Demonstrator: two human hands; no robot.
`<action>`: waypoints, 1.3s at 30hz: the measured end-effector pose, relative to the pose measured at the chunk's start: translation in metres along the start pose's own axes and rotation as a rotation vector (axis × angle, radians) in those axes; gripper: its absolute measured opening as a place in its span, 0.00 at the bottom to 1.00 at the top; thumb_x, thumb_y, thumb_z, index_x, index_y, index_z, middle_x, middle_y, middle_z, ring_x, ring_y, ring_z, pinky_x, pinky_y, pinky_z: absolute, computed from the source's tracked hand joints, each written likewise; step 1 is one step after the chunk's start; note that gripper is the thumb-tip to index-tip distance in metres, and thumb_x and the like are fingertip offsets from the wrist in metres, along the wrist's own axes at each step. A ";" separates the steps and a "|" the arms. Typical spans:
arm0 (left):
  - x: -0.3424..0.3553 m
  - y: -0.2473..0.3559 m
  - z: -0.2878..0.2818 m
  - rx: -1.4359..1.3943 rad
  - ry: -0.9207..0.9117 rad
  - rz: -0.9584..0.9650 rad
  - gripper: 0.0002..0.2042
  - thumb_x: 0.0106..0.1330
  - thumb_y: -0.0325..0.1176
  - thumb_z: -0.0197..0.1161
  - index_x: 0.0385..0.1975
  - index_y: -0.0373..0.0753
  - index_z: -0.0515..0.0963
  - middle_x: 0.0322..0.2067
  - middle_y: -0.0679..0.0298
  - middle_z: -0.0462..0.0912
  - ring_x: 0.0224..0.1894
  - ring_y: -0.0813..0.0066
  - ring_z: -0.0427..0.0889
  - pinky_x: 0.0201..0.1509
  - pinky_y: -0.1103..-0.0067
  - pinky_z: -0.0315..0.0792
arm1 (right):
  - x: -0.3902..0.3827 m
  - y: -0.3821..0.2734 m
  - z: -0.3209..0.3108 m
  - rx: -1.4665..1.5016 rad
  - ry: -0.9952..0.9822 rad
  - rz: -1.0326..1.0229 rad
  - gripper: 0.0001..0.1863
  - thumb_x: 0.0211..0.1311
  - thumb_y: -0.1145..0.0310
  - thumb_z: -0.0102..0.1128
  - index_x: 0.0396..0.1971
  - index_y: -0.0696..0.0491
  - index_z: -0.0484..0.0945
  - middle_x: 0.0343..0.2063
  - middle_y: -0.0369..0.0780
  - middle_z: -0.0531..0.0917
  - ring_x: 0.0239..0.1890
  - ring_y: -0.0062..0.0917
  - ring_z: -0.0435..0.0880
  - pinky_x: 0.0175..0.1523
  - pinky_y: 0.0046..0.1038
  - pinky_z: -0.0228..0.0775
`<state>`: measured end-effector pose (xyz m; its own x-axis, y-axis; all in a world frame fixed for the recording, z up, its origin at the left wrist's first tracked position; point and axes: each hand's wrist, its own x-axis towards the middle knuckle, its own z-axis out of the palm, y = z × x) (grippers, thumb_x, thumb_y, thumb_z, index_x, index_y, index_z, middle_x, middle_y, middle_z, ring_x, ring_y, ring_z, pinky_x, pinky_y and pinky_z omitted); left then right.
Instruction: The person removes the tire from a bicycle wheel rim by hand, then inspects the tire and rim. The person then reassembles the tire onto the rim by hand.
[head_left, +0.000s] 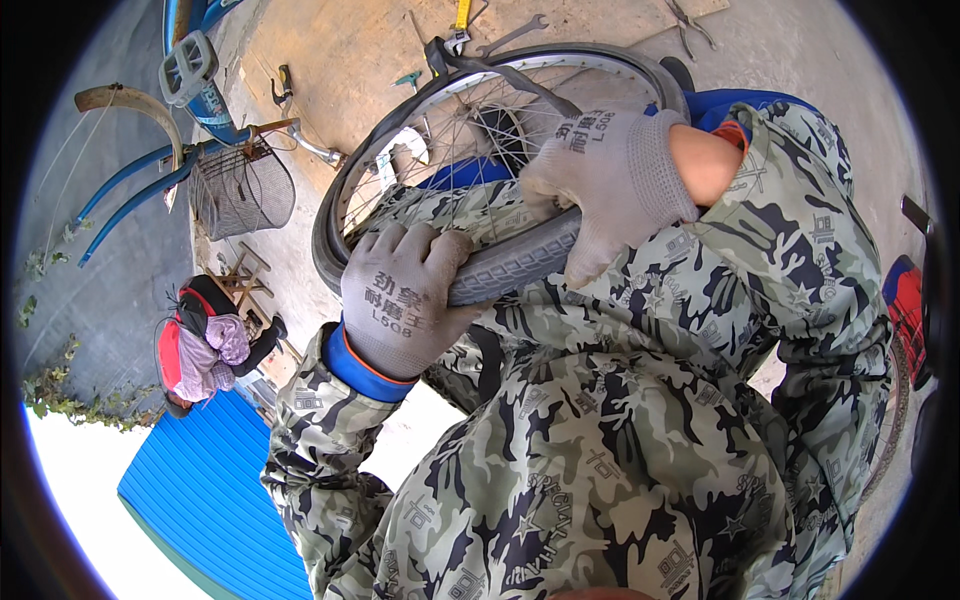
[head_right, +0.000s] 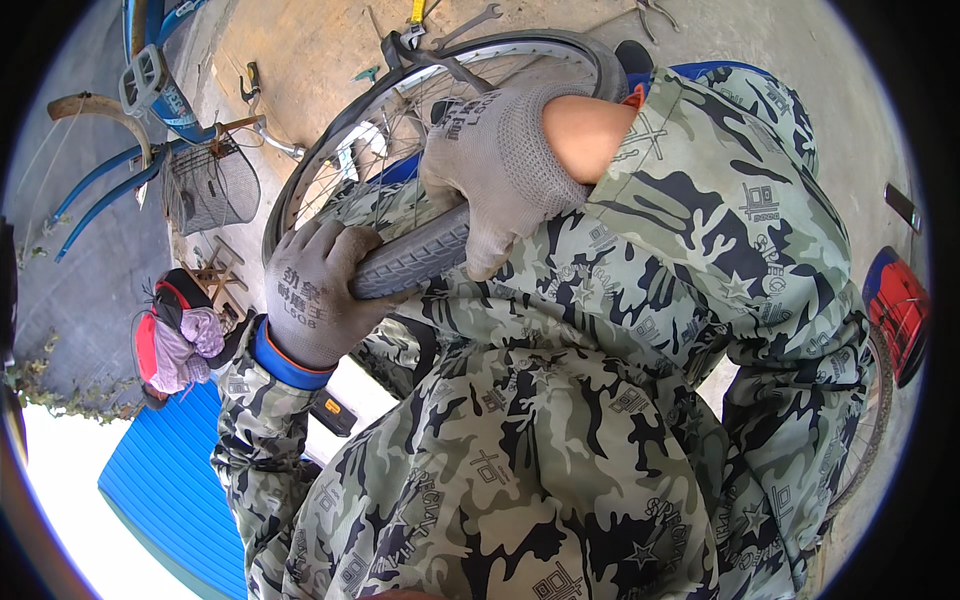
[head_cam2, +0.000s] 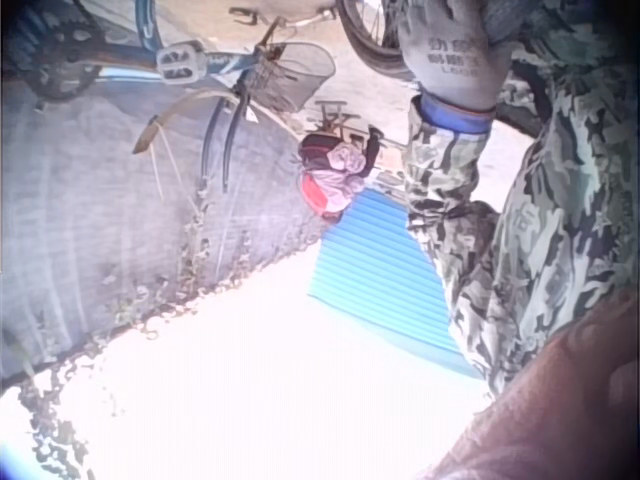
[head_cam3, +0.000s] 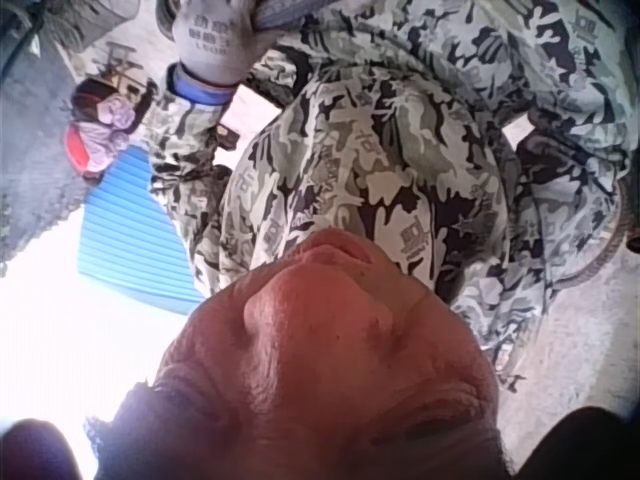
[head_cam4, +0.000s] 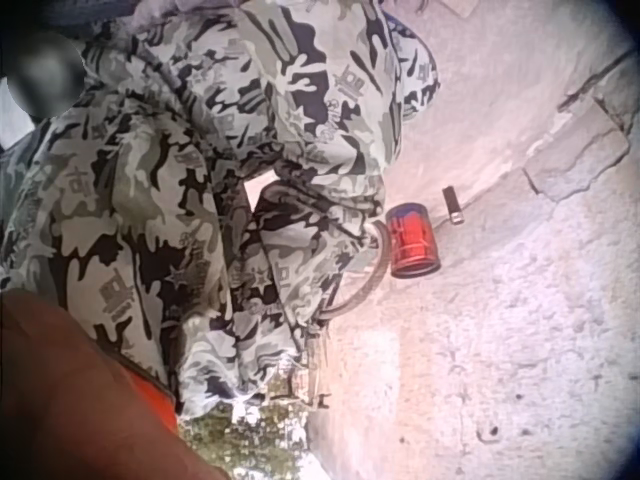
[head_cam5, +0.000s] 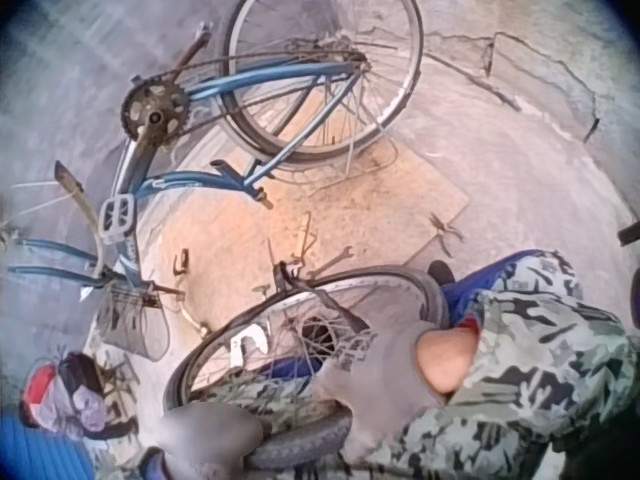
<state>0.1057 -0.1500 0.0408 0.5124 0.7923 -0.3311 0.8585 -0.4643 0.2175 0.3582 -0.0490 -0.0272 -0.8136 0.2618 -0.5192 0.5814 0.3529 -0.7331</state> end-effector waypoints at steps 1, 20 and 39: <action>-0.001 0.000 0.000 0.004 -0.005 0.024 0.32 0.42 0.48 0.90 0.46 0.43 0.83 0.36 0.61 0.84 0.40 0.56 0.87 0.43 0.61 0.81 | -0.001 0.000 0.000 -0.008 0.018 -0.026 0.38 0.41 0.43 0.85 0.48 0.55 0.88 0.36 0.45 0.92 0.39 0.39 0.93 0.44 0.39 0.84; -0.059 -0.038 0.020 0.050 0.186 0.059 0.37 0.38 0.40 0.86 0.55 0.46 0.83 0.41 0.65 0.89 0.41 0.60 0.89 0.44 0.65 0.80 | 0.006 -0.025 0.009 -0.102 0.166 -0.237 0.41 0.53 0.37 0.80 0.58 0.53 0.85 0.58 0.49 0.86 0.62 0.43 0.86 0.62 0.41 0.79; -0.116 -0.198 0.053 -0.103 0.326 0.104 0.22 0.47 0.39 0.86 0.37 0.43 0.79 0.36 0.59 0.83 0.40 0.53 0.85 0.45 0.60 0.78 | -0.004 -0.014 0.015 -0.200 0.161 -0.388 0.38 0.58 0.58 0.76 0.70 0.53 0.79 0.51 0.45 0.89 0.53 0.41 0.91 0.58 0.43 0.84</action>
<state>-0.1228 -0.1709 -0.0125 0.5498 0.8353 0.0045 0.7872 -0.5200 0.3316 0.3532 -0.0685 -0.0209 -0.9687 0.2072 -0.1369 0.2377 0.6147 -0.7521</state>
